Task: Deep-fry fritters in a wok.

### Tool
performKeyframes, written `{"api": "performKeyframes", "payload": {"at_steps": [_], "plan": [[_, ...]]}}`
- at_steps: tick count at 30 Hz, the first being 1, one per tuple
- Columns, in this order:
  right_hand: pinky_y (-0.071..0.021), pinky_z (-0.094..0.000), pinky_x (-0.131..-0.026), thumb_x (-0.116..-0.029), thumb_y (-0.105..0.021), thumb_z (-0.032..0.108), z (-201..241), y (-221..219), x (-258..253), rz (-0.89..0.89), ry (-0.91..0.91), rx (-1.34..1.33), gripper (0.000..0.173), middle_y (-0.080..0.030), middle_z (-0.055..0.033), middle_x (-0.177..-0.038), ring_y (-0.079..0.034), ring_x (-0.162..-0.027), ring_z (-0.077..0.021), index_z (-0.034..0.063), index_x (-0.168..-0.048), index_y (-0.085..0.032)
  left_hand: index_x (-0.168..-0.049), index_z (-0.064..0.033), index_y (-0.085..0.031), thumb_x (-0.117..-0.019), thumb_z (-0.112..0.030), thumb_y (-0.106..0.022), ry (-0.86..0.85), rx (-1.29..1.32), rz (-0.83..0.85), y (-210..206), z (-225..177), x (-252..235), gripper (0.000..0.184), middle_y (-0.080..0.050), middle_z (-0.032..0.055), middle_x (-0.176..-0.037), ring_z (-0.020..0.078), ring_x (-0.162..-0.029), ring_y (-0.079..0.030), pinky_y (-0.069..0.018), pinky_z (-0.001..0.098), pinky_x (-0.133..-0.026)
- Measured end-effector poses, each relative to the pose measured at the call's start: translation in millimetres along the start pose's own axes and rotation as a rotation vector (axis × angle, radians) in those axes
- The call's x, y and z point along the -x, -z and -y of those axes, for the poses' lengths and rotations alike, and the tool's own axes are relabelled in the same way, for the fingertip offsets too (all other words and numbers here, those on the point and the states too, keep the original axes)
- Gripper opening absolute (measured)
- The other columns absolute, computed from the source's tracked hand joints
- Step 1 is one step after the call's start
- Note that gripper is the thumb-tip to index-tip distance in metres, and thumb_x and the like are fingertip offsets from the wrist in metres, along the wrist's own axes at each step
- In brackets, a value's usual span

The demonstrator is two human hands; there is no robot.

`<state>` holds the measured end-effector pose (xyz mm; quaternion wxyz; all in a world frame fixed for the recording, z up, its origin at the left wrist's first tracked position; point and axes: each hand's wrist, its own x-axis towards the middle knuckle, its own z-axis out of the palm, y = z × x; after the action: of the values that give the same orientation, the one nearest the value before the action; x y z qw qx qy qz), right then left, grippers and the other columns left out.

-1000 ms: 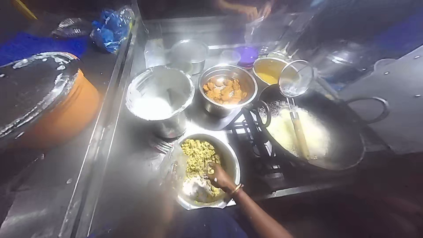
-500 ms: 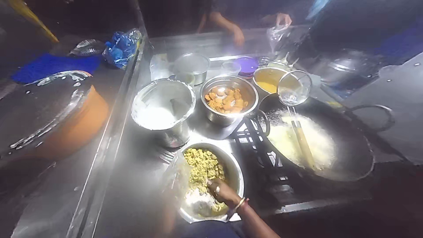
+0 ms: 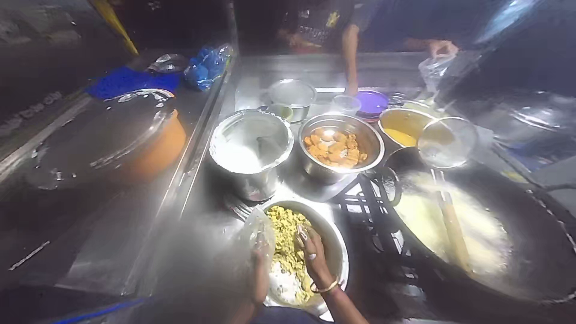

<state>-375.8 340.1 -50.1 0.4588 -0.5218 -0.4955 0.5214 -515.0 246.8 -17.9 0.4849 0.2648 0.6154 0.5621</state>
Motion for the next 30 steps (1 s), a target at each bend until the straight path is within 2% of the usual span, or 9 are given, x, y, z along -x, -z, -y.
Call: {"api": "performKeyframes", "payload": {"at_steps": [3, 8, 10, 11, 13, 16, 20, 22, 30], "plan": [[-0.0457, -0.0286, -0.11, -0.1027, -0.039, 0.051, 20, -19, 27, 0.272, 0.153, -0.009, 0.077, -0.059, -0.0195, -0.141, -0.057, -0.128, -0.0102, -0.0152, -0.141, -0.047, -0.143, 0.0166, -0.039, -0.1097, -0.031, -0.024, 0.021, -0.164, 0.172, -9, -11, 1, 0.06, -0.05, 0.0291, -0.142, 0.0158, -0.133, -0.05, -0.0385, 0.0301, -0.114], [-0.039, -0.0329, -0.118, -0.1038, -0.041, 0.057, 22, -25, 58, 0.359, 0.406, 0.17, 0.087, -0.052, -0.0304, -0.146, -0.053, -0.137, -0.0178, -0.0194, -0.146, -0.039, -0.115, 0.0163, -0.056, -0.1003, 0.003, -0.036, 0.18, -0.213, 0.4, 6, -8, 11, 0.028, -0.063, 0.014, -0.096, 0.0044, -0.087, -0.057, -0.0471, 0.017, -0.082], [-0.0383, -0.0337, -0.119, -0.1023, -0.044, 0.059, 27, -13, 58, 0.388, 0.448, 0.158, 0.093, -0.049, -0.0333, -0.148, -0.052, -0.139, -0.0203, -0.0213, -0.148, -0.033, -0.098, 0.0034, -0.051, -0.1069, -0.002, -0.028, 0.347, -0.003, 0.348, 3, -23, 22, 0.026, -0.051, 0.0013, -0.077, -0.0002, -0.07, -0.048, -0.0425, 0.0138, -0.067], [-0.0374, -0.034, -0.12, -0.1011, -0.045, 0.061, 33, -3, 55, 0.401, 0.44, 0.139, 0.096, -0.046, -0.0334, -0.15, -0.049, -0.142, -0.021, -0.0213, -0.149, -0.031, -0.089, -0.0037, -0.057, -0.1045, -0.011, -0.039, 0.151, 0.069, 0.316, 3, -14, 24, 0.025, -0.057, -0.0082, -0.072, -0.009, -0.069, -0.053, -0.045, 0.0091, -0.067], [-0.0417, -0.031, -0.116, -0.0949, -0.063, 0.047, 57, 25, 52, 0.355, 0.365, 0.094, 0.093, -0.051, -0.0299, -0.147, -0.053, -0.137, -0.0167, -0.0209, -0.149, -0.03, -0.095, -0.0154, -0.065, -0.1049, -0.04, -0.052, -0.246, 0.141, 0.268, 0, 6, 19, 0.03, -0.066, -0.0215, -0.082, -0.0153, -0.085, -0.061, -0.05, 0.011, -0.081], [-0.0524, -0.0275, -0.106, -0.0869, -0.077, 0.013, 106, 91, 46, 0.227, 0.289, 0.139, 0.08, -0.061, -0.018, -0.137, -0.063, -0.121, -0.0097, -0.0143, -0.149, -0.035, -0.102, -0.0051, -0.053, -0.1103, -0.037, -0.032, -0.179, 0.151, 0.006, -10, -20, 27, 0.039, -0.063, -0.0211, -0.078, -0.0153, -0.081, -0.061, -0.0522, 0.0118, -0.08], [-0.0593, -0.0348, -0.094, -0.0949, -0.066, 0.023, 147, 201, 30, -0.067, 0.398, 0.81, 0.049, -0.071, -0.0122, -0.12, -0.07, -0.106, -0.0136, -0.0039, -0.135, -0.056, -0.121, -0.0201, -0.056, -0.1006, -0.062, -0.042, -0.239, 0.29, 0.131, 30, 15, -2, 0.049, -0.072, -0.0155, -0.106, -0.0027, -0.105, -0.067, -0.0566, 0.0235, -0.092], [-0.0596, -0.0521, -0.083, -0.092, -0.068, 0.015, 166, 248, 24, -0.151, 0.306, 1.071, 0.037, -0.074, -0.0163, -0.101, -0.073, -0.09, -0.0279, -0.0025, -0.124, -0.063, -0.125, -0.0203, -0.06, -0.096, -0.065, -0.05, -0.245, 0.344, 0.148, 41, 26, -14, 0.054, -0.074, -0.0098, -0.109, 0.0048, -0.107, -0.069, -0.0582, 0.0295, -0.093], [-0.0553, -0.0646, -0.077, -0.0916, -0.077, 0.018, 171, 348, -2, -0.168, -0.192, 1.386, 0.015, -0.073, -0.0166, -0.087, -0.071, -0.084, -0.0374, 0.0072, -0.101, -0.072, -0.125, -0.0196, -0.058, -0.0929, -0.065, -0.053, -0.19, 0.385, 0.125, 36, 10, -10, 0.056, -0.073, -0.0117, -0.11, 0.0042, -0.111, -0.068, -0.0563, 0.0267, -0.096]]}}
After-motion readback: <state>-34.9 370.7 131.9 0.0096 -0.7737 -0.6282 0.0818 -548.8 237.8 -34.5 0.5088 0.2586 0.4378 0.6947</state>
